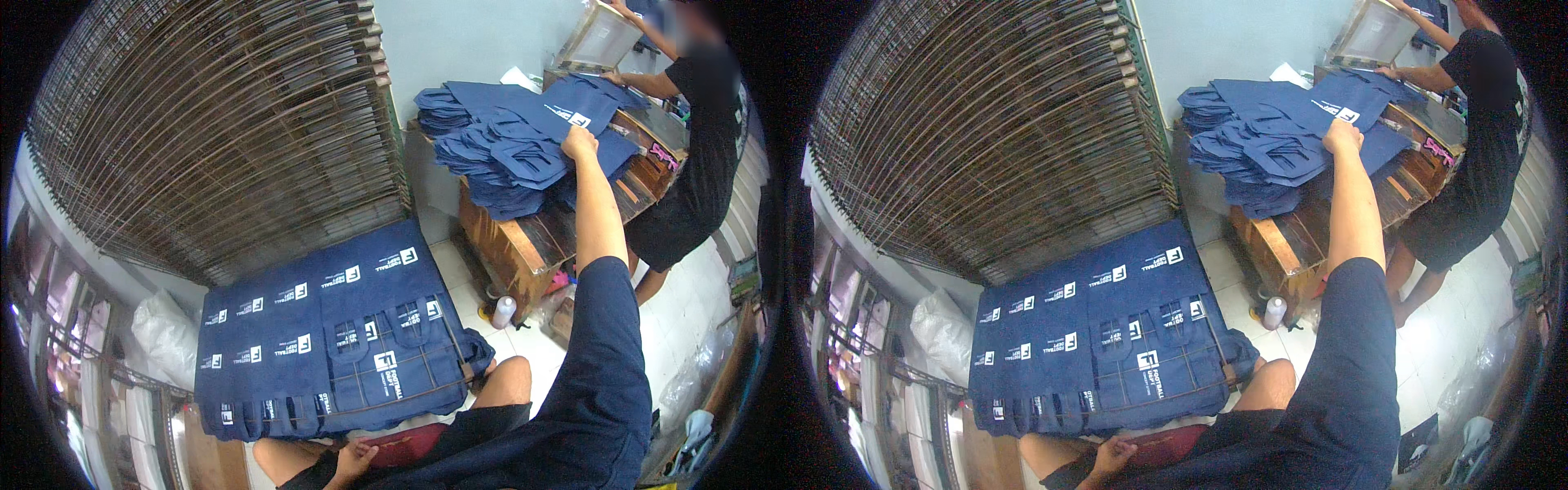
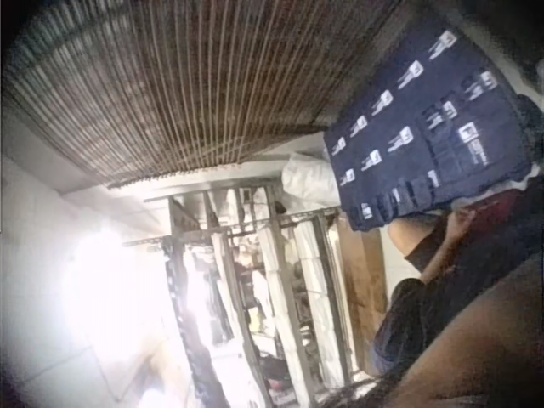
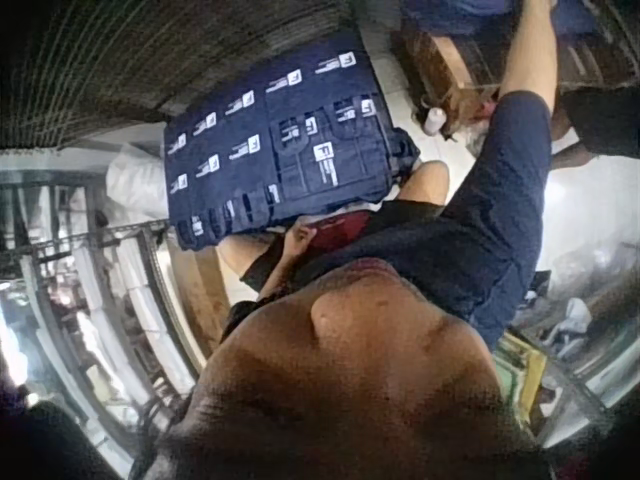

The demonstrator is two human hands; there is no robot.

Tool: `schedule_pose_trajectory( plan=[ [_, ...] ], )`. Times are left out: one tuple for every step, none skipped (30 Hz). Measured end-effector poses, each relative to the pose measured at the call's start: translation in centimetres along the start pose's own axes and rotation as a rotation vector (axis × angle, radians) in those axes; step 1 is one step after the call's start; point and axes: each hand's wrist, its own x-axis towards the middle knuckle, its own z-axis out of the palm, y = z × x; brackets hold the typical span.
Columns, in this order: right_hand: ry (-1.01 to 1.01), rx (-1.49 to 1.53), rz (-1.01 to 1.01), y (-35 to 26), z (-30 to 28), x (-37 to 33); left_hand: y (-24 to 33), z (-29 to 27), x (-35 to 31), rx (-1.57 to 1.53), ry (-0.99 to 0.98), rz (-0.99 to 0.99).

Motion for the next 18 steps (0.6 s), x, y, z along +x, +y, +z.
schedule_pose_trajectory(
  plan=[
    [0.014,-0.005,0.001,0.0,0.1,0.2,0.7,-0.1,-0.1,0.0,-0.002,-0.013],
    [0.03,-0.011,0.003,0.0,0.2,0.3,1.0,0.0,-0.2,0.017,-0.001,-0.017],
    [0.046,-0.017,0.007,0.2,0.2,0.3,1.3,0.1,-0.2,0.034,-0.003,-0.019],
    [0.109,-0.032,-0.017,-0.1,-0.3,-0.3,1.5,0.3,-0.4,0.048,-0.002,-0.028],
    [0.223,0.006,-0.01,-0.4,-0.8,-1.0,1.9,0.4,-0.3,0.052,-0.013,-0.02],
    [0.338,0.043,-0.001,-0.3,-1.6,-1.6,2.5,0.5,0.1,0.057,-0.026,-0.009],
    [0.45,0.082,0.0,-0.6,-2.8,-2.7,3.0,0.6,0.3,0.058,-0.036,-0.004],
    [0.488,0.15,-0.007,-0.4,-3.9,-3.2,3.8,0.8,0.9,-0.036,-0.051,0.052],
    [0.526,0.216,-0.012,0.1,-4.5,-3.4,4.6,1.1,2.0,-0.129,-0.069,0.11],
    [0.628,0.347,-0.106,2.3,-4.4,-2.2,5.4,1.6,3.4,-0.225,-0.09,0.175],
    [0.604,0.489,-0.104,1.4,-5.2,-4.9,5.0,2.1,4.8,-0.18,-0.112,0.118],
    [0.579,0.693,-0.167,3.1,-5.4,-5.6,7.7,2.3,6.2,-0.138,-0.139,0.185],
    [0.442,1.117,-0.194,4.5,-5.6,-6.8,8.7,3.4,8.2,-0.276,-0.184,0.231],
    [0.428,1.22,-0.207,6.3,-6.3,-8.2,11.8,4.4,10.1,-0.283,-0.234,0.266],
    [0.386,1.308,-0.229,7.5,-6.9,-10.6,16.1,4.7,11.1,-0.274,-0.323,0.275],
    [0.305,1.334,0.034,6.9,-8.0,-13.8,18.0,5.6,12.9,-0.316,-0.362,0.374],
    [0.32,1.473,-0.014,9.0,-6.9,-14.2,21.3,6.9,14.5,-0.409,-0.388,0.418],
    [0.354,1.527,-0.126,7.6,-7.6,-17.6,24.2,7.8,16.1,-0.487,-0.459,0.418]
  ],
)
